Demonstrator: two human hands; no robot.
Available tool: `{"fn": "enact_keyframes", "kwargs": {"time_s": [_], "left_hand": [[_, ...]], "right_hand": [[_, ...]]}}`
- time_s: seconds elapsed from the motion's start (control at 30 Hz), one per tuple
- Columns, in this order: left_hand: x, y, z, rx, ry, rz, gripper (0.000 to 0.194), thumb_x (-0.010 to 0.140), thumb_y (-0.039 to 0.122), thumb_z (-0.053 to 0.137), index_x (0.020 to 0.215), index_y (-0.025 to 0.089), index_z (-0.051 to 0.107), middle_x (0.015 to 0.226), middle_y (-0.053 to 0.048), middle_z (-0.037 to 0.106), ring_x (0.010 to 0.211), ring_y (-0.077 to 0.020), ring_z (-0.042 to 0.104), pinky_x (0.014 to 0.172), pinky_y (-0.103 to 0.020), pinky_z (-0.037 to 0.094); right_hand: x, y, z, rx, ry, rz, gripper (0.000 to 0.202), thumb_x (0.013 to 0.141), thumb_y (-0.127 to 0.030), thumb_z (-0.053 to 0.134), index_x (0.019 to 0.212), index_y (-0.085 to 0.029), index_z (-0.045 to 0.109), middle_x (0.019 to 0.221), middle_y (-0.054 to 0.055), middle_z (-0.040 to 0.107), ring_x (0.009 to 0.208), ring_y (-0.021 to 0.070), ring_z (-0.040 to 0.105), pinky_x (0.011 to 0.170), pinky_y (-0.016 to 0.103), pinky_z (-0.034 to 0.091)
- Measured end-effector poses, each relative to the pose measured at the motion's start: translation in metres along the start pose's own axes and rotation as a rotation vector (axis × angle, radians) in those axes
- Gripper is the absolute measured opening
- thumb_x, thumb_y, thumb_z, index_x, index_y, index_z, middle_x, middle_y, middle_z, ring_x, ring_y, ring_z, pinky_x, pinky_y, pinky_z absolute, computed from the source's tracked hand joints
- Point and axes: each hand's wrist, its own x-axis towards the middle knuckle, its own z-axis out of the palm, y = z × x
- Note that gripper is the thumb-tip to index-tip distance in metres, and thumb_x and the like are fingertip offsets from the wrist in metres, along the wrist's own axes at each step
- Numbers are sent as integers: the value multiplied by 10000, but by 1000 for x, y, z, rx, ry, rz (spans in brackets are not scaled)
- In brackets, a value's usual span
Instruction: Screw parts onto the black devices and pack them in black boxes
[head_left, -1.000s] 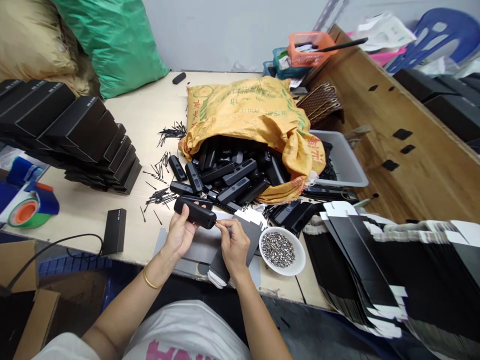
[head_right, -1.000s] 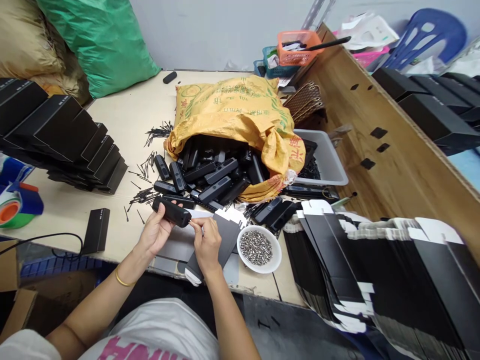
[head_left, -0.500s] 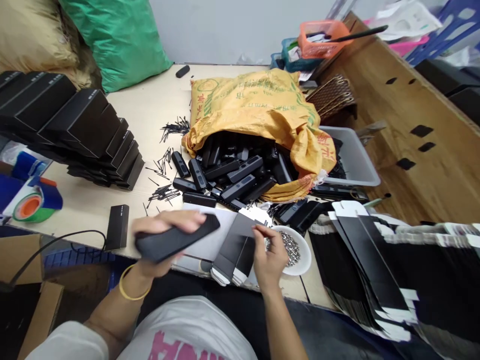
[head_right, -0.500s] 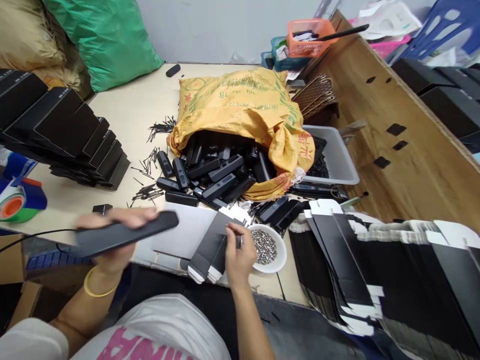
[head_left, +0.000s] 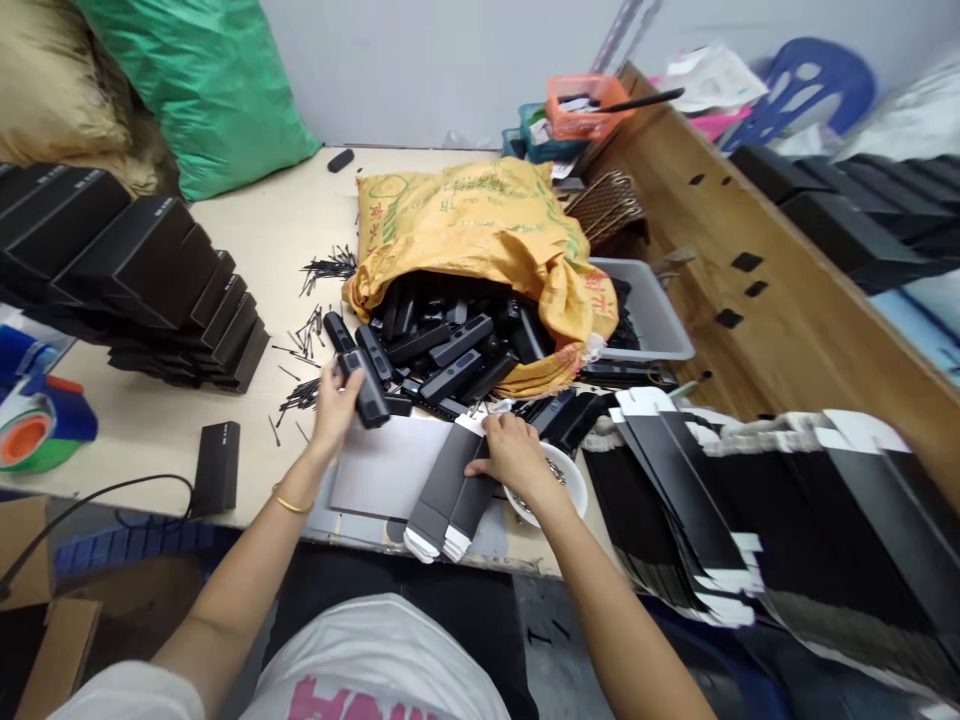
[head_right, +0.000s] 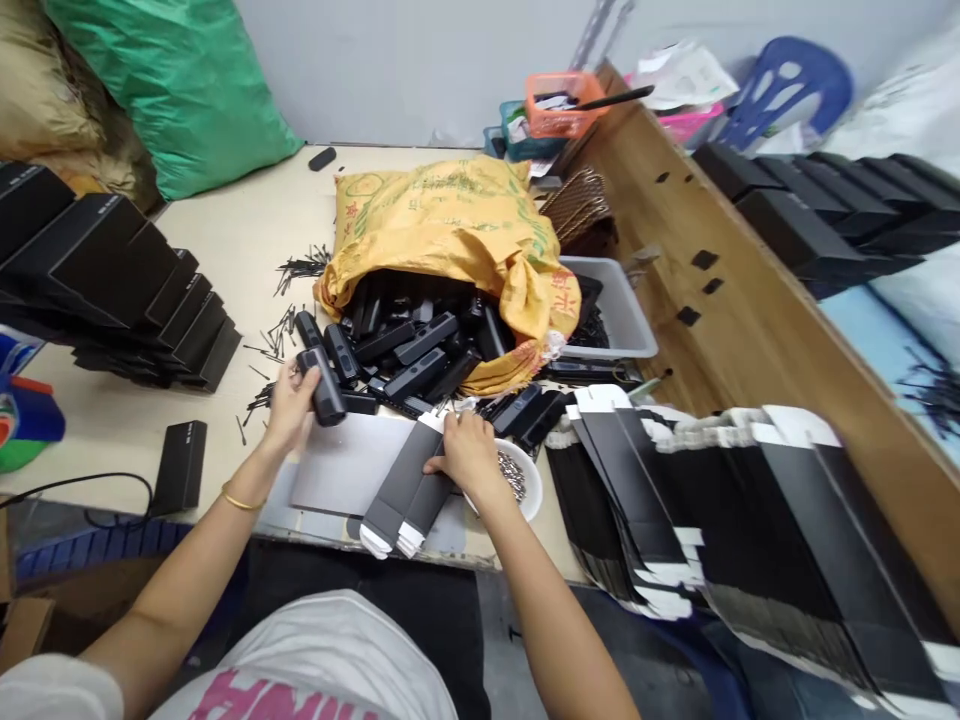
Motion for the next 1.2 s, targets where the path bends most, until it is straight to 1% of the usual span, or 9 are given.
{"fn": "enact_keyframes", "kwargs": {"time_s": [0.23,0.43,0.63,0.73,0.87,0.93,1.03,1.1,1.2], "left_hand": [[9,-11,-77,437,169,63,514,755,432,626,1195,189,518,992,-85,636,906,-209,606,779,-311,492],[-24,-21,-12,328,-125,-4,542,719,424,675,1207,232,537,972,-90,626,862,-227,607,756,-332,484],[-52,2,36,352,-303,255,573,621,321,768,1160,223,598,1203,-119,553,1248,-309,388,1097,-474,209],[-77,24,35,60,-649,-110,533,675,325,733,1179,225,594,1206,-113,580,1213,-298,464,1069,-430,300],[-107,36,30,-242,-1003,-737,493,764,449,629,1147,141,602,1048,-176,653,922,-310,649,863,-447,493],[-114,34,29,-276,-898,-737,535,768,460,625,1189,136,558,937,-157,674,756,-250,675,734,-387,547],[-115,28,29,-230,-674,-581,685,761,422,654,1359,266,359,851,-70,677,609,-173,655,602,-317,561],[-112,25,30,-193,-626,-476,804,753,400,669,1404,402,197,1024,-52,656,712,-181,677,654,-335,574],[-109,20,30,-89,-600,-326,685,741,398,679,1340,398,345,1303,-45,516,994,-200,636,771,-261,555]], "right_hand": [[18,12,-12,242,-169,62,301,531,-173,819,630,-182,534,709,-1,578,771,202,561,751,316,362],[18,20,-21,408,-153,1,213,637,-89,679,571,-176,496,544,-64,527,568,112,501,613,217,340],[7,12,-56,527,105,-5,152,728,-156,611,627,-177,499,651,-36,575,649,117,536,633,221,388],[0,-9,-72,745,291,-105,158,765,-239,616,654,-184,517,706,-15,606,699,130,562,699,262,431],[-5,-34,-74,1277,-7,-314,324,724,-454,669,659,-193,490,707,-8,614,665,135,579,629,273,474],[-8,-43,-70,1471,-39,-307,391,663,-504,710,665,-202,462,666,-22,594,629,135,568,608,279,479],[-19,-61,-59,1505,245,-95,325,680,-442,716,759,-213,499,745,-14,615,700,147,582,684,300,487],[-30,-77,-50,1362,427,49,205,750,-369,663,848,-217,565,868,12,628,814,158,588,764,307,472],[-45,-99,-33,1186,479,124,146,819,-302,587,946,-233,613,1052,44,599,991,178,555,839,305,436]]}}
